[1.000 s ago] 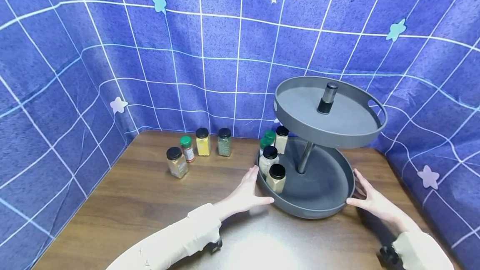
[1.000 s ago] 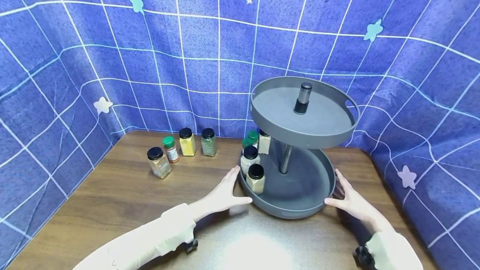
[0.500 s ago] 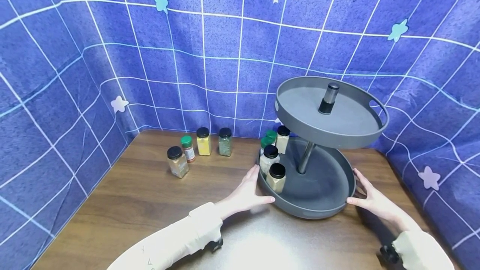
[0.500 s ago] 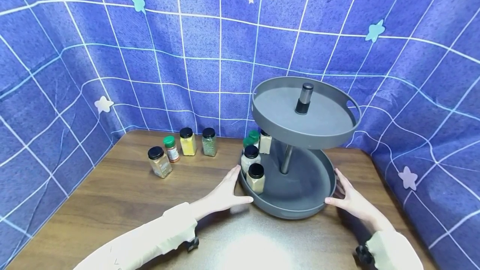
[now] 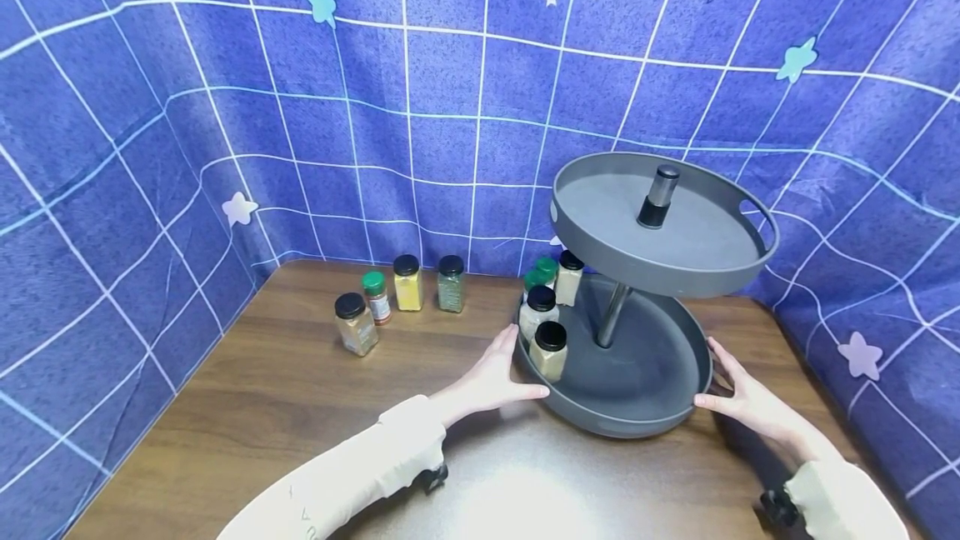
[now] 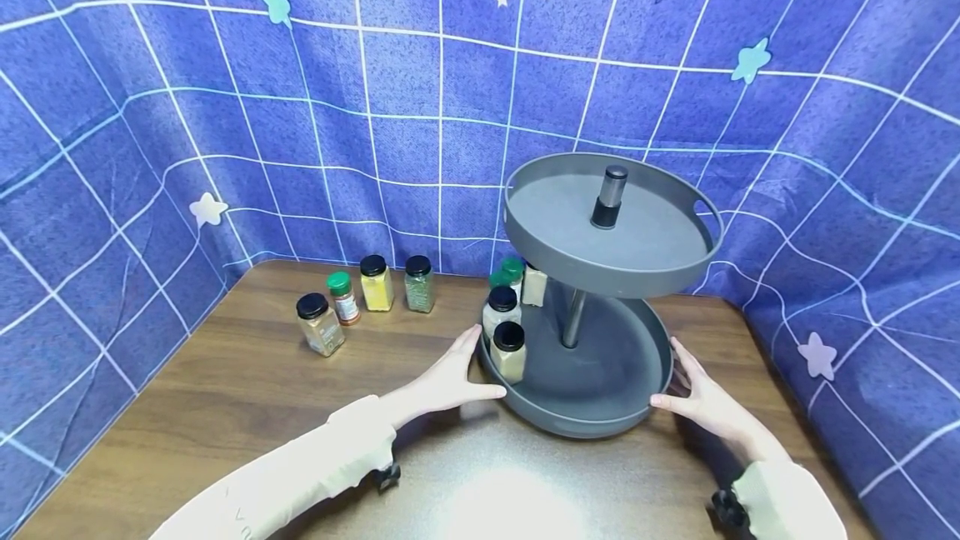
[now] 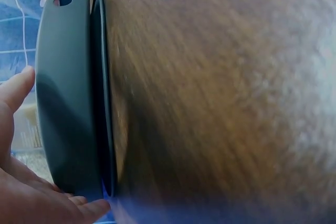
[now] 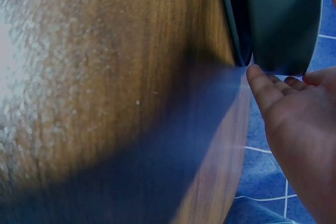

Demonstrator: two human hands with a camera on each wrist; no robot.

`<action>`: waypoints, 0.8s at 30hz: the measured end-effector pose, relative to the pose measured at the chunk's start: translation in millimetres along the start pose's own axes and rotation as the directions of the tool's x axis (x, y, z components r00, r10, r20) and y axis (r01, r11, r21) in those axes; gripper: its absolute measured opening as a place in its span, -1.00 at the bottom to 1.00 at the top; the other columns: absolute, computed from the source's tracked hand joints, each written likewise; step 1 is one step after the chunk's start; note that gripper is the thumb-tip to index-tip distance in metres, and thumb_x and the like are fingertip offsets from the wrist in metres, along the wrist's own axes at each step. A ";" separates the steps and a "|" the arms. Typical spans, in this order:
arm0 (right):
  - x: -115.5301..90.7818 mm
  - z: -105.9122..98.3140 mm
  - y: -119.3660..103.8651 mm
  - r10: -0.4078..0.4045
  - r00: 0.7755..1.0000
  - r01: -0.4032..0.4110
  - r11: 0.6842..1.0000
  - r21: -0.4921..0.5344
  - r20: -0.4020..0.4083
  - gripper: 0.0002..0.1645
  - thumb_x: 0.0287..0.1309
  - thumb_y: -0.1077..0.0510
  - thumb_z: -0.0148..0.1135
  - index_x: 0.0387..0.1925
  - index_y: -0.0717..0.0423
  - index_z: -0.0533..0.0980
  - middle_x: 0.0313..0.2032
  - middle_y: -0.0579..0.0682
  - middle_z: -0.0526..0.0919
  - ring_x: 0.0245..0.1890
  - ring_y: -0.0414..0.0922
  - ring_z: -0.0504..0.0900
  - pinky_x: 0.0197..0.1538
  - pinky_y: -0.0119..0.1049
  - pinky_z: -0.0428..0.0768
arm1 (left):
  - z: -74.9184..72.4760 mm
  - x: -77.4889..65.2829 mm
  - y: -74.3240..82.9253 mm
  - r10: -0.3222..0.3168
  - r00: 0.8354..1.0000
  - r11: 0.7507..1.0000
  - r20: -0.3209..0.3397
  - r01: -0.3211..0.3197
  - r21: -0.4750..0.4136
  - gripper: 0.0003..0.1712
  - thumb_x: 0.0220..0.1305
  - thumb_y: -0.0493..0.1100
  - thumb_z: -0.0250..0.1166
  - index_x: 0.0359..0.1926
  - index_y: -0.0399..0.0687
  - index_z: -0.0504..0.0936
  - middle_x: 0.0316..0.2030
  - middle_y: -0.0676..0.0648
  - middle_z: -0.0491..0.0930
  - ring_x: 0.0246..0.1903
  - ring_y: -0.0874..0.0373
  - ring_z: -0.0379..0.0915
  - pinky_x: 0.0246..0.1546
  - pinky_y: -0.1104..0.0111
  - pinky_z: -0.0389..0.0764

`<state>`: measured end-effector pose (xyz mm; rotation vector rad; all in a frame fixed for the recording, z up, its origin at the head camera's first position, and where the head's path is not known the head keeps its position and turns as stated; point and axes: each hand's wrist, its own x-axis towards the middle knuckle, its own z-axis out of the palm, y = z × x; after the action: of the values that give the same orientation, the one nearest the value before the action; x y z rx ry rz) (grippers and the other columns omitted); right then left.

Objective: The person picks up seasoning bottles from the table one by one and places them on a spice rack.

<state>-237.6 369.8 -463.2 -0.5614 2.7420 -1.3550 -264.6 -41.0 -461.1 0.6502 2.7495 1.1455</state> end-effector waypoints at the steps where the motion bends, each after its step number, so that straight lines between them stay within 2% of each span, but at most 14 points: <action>1: 0.3 -0.5 0.1 -0.002 1.000 0.002 1.000 0.000 0.002 0.13 0.08 0.31 0.28 0.40 0.39 -0.30 0.28 0.58 -0.01 0.19 0.54 0.06 0.03 -0.78 0.22 | -0.3 0.7 -0.3 -0.001 1.000 1.000 0.003 0.001 0.000 0.28 -0.05 0.24 0.40 0.43 -0.34 -0.10 0.44 -0.30 -0.08 0.42 -0.12 -0.15 0.39 0.08 0.04; 13: 0.7 -2.7 -1.5 0.013 1.000 -0.012 0.999 -0.034 0.005 0.14 0.08 0.26 0.30 0.41 0.38 -0.29 0.28 0.56 0.04 0.18 0.55 0.09 0.01 -0.79 0.21 | -3.5 14.1 -9.8 0.014 1.000 1.000 0.028 -0.014 0.017 0.28 -0.04 0.26 0.39 0.43 -0.33 -0.11 0.43 -0.31 -0.07 0.42 -0.10 -0.15 0.39 0.12 0.03; 17: 2.0 -3.4 -2.6 -0.008 1.000 0.008 0.999 -0.038 0.001 0.13 0.08 0.29 0.29 0.40 0.40 -0.28 0.27 0.56 0.05 0.18 0.53 0.12 0.02 -0.79 0.22 | -5.8 18.0 -11.0 0.014 0.999 1.000 0.033 -0.015 0.017 0.28 -0.05 0.26 0.40 0.43 -0.33 -0.10 0.43 -0.31 -0.06 0.42 -0.10 -0.14 0.39 0.13 0.02; 24: 2.2 -2.5 -2.3 -0.052 0.999 0.052 0.998 -0.048 -0.007 0.11 0.05 0.33 0.29 0.40 0.42 -0.25 0.24 0.54 0.11 0.18 0.33 0.25 0.02 -0.77 0.26 | -10.2 23.0 -12.9 0.023 0.999 0.999 0.041 -0.022 -0.031 0.27 -0.07 0.19 0.43 0.43 -0.34 -0.10 0.42 -0.32 -0.05 0.42 -0.11 -0.12 0.39 0.12 0.03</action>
<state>-239.5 369.7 -459.6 -0.6356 2.7916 -1.3082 -292.5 -46.2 -461.1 0.6946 2.6921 1.1629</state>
